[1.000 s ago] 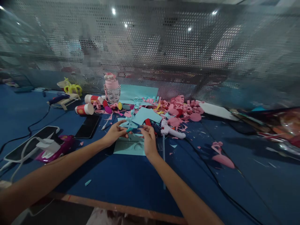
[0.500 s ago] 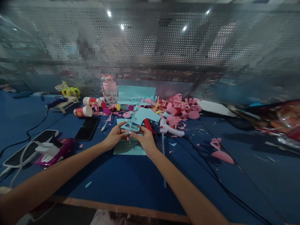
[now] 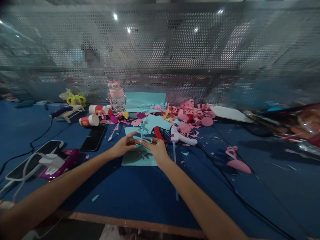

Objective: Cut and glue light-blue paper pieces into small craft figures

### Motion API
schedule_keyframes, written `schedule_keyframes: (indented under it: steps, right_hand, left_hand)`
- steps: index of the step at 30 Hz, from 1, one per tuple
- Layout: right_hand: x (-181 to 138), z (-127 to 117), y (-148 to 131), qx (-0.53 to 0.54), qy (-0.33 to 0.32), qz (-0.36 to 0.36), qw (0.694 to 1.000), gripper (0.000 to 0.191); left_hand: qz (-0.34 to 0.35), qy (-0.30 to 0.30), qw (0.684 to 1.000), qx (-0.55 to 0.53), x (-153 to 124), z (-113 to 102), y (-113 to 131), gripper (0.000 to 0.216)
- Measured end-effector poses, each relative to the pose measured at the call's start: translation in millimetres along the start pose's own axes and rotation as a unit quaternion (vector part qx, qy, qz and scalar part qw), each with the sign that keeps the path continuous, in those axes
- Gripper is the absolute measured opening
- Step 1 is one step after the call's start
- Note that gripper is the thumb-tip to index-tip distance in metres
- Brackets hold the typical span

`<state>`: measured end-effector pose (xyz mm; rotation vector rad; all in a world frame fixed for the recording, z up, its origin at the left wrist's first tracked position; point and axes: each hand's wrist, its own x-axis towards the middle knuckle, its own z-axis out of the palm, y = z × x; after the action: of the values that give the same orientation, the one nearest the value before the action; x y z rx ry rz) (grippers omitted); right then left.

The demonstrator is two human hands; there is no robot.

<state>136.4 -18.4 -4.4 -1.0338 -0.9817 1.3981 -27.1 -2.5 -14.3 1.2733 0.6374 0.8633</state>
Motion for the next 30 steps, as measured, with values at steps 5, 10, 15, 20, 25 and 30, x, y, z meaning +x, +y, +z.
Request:
schedule_keyframes:
  steps: [5,10,15,20,25,30]
  right_hand:
    - [1,-5,-5,0.012,-0.017,0.008,1.0,0.028]
    - [-2,-2,-4,0.016,-0.066,0.02,0.997,0.028]
    - [-4,2,-3,0.007,-0.089,0.036,0.995,0.035]
    - [-5,3,-2,-0.009,-0.073,0.04,0.996,0.048]
    - [-5,6,-1,-0.03,-0.086,0.033,0.995,0.051]
    - [-4,6,2,-0.024,-0.094,0.03,0.995,0.052]
  left_hand:
    - [0.054,0.048,0.99,0.124,1,-15,8,0.052]
    - [0.099,0.153,0.943,0.277,2,-8,5,0.024]
    - [0.101,0.119,0.92,0.358,-1,-1,7,0.029]
    - [0.115,0.13,0.927,0.332,0,0,6,0.03]
    - [0.113,0.166,0.937,0.284,3,2,-1,0.031]
    - [0.121,0.202,0.934,0.269,3,4,-2,0.032]
